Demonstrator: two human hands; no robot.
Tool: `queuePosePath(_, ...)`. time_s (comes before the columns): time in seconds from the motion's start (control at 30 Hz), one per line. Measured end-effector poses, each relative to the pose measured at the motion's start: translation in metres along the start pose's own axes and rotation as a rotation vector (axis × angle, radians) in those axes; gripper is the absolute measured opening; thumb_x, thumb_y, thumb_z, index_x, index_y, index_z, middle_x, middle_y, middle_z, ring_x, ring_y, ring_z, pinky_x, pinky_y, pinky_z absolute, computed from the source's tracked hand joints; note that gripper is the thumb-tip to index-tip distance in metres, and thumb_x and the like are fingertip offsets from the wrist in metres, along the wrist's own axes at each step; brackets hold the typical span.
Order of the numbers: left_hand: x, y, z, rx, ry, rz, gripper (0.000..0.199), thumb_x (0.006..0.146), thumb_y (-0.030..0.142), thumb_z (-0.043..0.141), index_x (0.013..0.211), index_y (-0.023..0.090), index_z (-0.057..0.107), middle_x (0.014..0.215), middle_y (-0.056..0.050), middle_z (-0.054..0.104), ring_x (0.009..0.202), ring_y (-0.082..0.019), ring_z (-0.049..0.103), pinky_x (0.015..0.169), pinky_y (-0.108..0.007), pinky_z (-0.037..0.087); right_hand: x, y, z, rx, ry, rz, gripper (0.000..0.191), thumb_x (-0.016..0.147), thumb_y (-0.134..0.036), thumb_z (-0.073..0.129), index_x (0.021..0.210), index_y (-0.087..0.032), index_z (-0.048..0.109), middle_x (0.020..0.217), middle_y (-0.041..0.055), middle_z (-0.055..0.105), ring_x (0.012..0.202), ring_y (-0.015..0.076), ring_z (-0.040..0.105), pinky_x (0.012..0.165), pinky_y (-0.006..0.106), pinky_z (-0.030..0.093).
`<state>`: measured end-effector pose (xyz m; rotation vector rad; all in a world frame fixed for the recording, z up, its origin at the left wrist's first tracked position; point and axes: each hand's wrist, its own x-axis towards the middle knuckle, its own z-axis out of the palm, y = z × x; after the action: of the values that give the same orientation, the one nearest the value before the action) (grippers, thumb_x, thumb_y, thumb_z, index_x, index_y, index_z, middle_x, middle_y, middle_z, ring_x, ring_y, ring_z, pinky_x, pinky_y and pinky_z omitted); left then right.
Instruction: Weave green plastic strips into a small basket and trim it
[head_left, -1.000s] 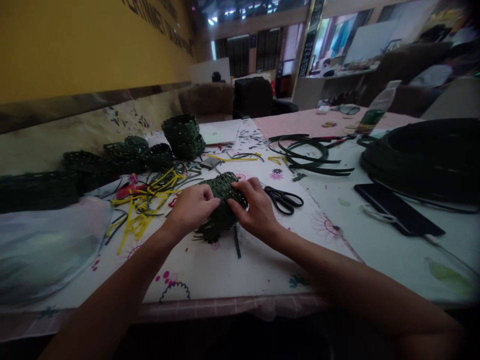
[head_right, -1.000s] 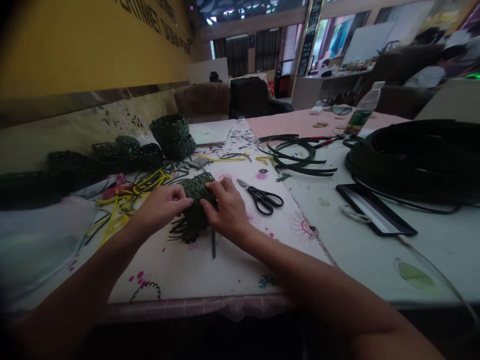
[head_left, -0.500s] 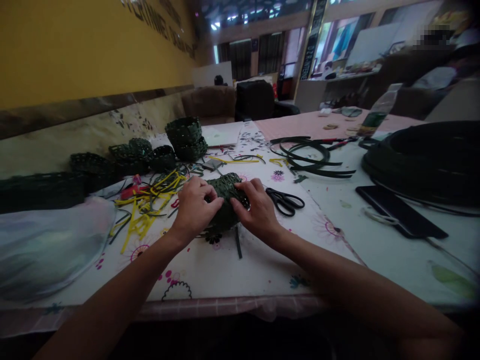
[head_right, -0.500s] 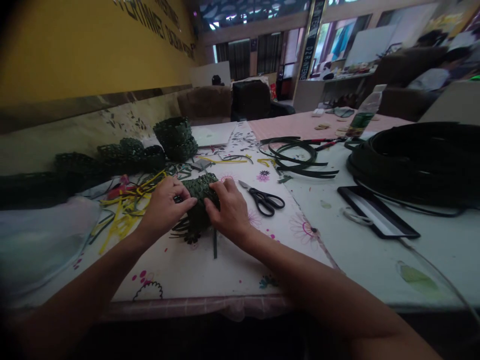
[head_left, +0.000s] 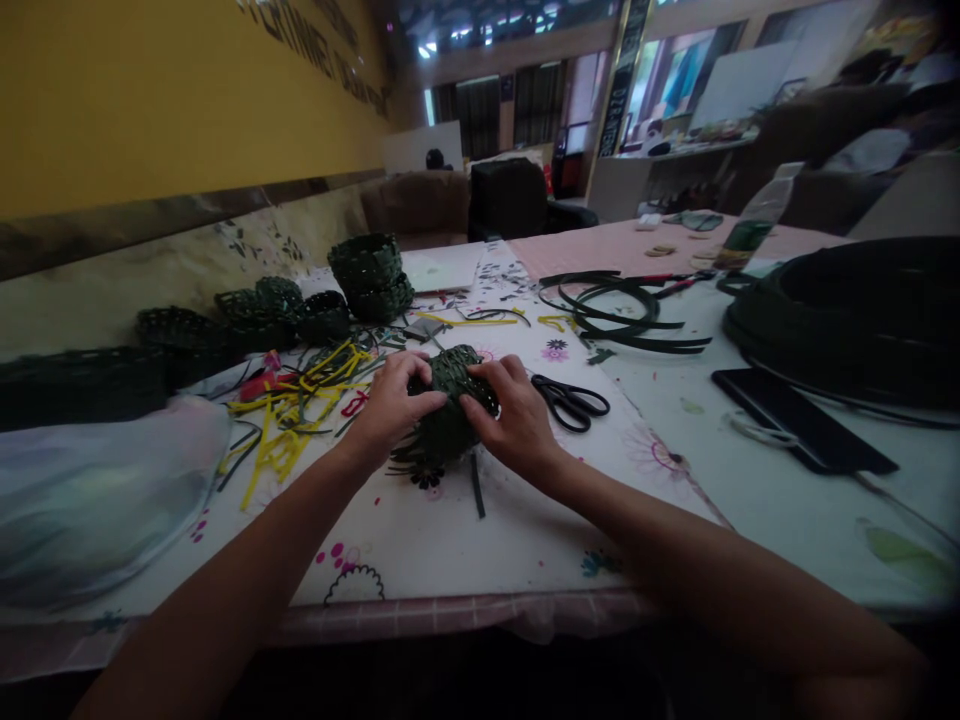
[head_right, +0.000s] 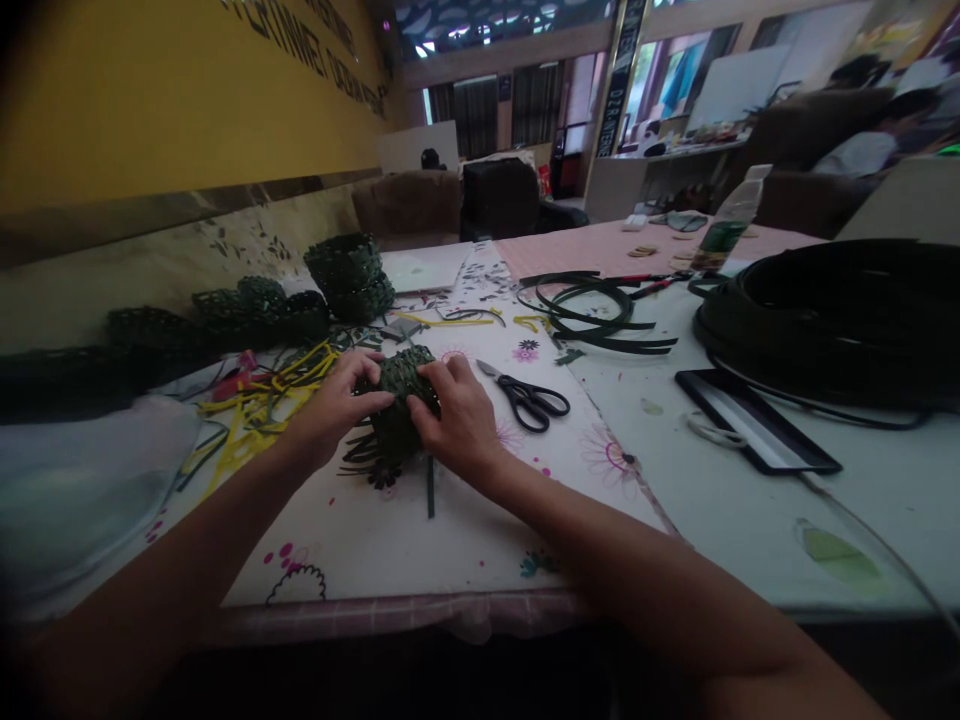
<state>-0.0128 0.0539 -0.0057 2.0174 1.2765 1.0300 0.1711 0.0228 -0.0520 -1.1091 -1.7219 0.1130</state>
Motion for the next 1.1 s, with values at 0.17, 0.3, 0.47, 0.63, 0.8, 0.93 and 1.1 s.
queuePosePath(0.17, -0.001, 0.003, 0.005, 0.019, 0.032, -0.032, 0.021, 0.068, 0.024, 0.063, 0.085, 0.023, 0.051, 0.110, -0.005, 0.052, 0.115, -0.026, 0.047, 0.108, -0.046, 0.036, -0.001, -0.001, 0.001, 0.018, 0.013, 0.002, 0.020, 0.089, -0.027, 0.059, 0.108, -0.023, 0.057, 0.103, 0.0094, 0.053, 0.093, 0.0270, 0.059, 0.082, 0.044, 0.052)
queuePosePath(0.3, 0.000, 0.008, 0.008, 0.045, 0.025, -0.051, 0.022, 0.066, 0.020, 0.061, 0.086, 0.023, 0.054, 0.110, -0.005, 0.050, 0.115, -0.027, 0.045, 0.109, -0.047, 0.033, 0.000, -0.001, 0.001, 0.052, 0.029, 0.021, 0.019, 0.087, -0.025, 0.061, 0.106, -0.022, 0.058, 0.102, 0.0090, 0.054, 0.095, 0.0270, 0.058, 0.083, 0.044, 0.052)
queuePosePath(0.47, 0.004, 0.012, 0.006, 0.061, -0.028, -0.065, 0.025, 0.065, 0.017, 0.062, 0.088, 0.024, 0.056, 0.111, -0.005, 0.048, 0.118, -0.028, 0.045, 0.113, -0.048, 0.030, 0.001, 0.002, 0.001, 0.133, 0.047, 0.033, 0.022, 0.084, -0.022, 0.063, 0.106, -0.024, 0.059, 0.105, 0.0085, 0.056, 0.103, 0.0272, 0.057, 0.091, 0.044, 0.051)
queuePosePath(0.63, 0.007, 0.013, 0.001, 0.123, -0.081, -0.045, 0.028, 0.065, 0.015, 0.062, 0.091, 0.024, 0.057, 0.112, -0.005, 0.049, 0.119, -0.027, 0.045, 0.115, -0.048, 0.030, 0.000, 0.009, 0.007, 0.221, 0.057, 0.077, 0.032, 0.083, -0.026, 0.064, 0.114, -0.026, 0.055, 0.116, 0.0090, 0.060, 0.115, 0.0292, 0.055, 0.102, 0.049, 0.047)
queuePosePath(0.8, 0.006, 0.014, 0.001, 0.193, -0.103, -0.023, 0.028, 0.068, 0.016, 0.062, 0.094, 0.025, 0.059, 0.112, -0.004, 0.048, 0.118, -0.027, 0.045, 0.113, -0.047, 0.032, -0.002, 0.010, 0.013, 0.259, 0.038, 0.102, 0.035, 0.084, -0.028, 0.061, 0.117, -0.026, 0.052, 0.121, 0.0097, 0.061, 0.121, 0.0298, 0.054, 0.108, 0.052, 0.043)
queuePosePath(0.93, 0.005, 0.016, 0.003, 0.233, -0.108, -0.008, 0.027, 0.069, 0.017, 0.062, 0.095, 0.025, 0.059, 0.112, -0.004, 0.049, 0.117, -0.028, 0.044, 0.112, -0.048, 0.032, 0.003, 0.007, 0.013, 0.249, 0.046, 0.143, 0.038, 0.081, -0.029, 0.065, 0.117, -0.026, 0.052, 0.119, 0.0096, 0.062, 0.118, 0.0299, 0.056, 0.108, 0.053, 0.043)
queuePosePath(1.1, 0.006, 0.017, 0.004, 0.229, -0.121, 0.000, 0.029, 0.070, 0.018, 0.062, 0.098, 0.026, 0.060, 0.114, -0.005, 0.050, 0.119, -0.029, 0.043, 0.112, -0.050, 0.031, 0.017, 0.001, 0.006, 0.268, -0.057, 0.229, 0.052, 0.073, -0.023, 0.067, 0.122, -0.028, 0.051, 0.126, 0.0086, 0.060, 0.118, 0.0290, 0.056, 0.106, 0.052, 0.045)
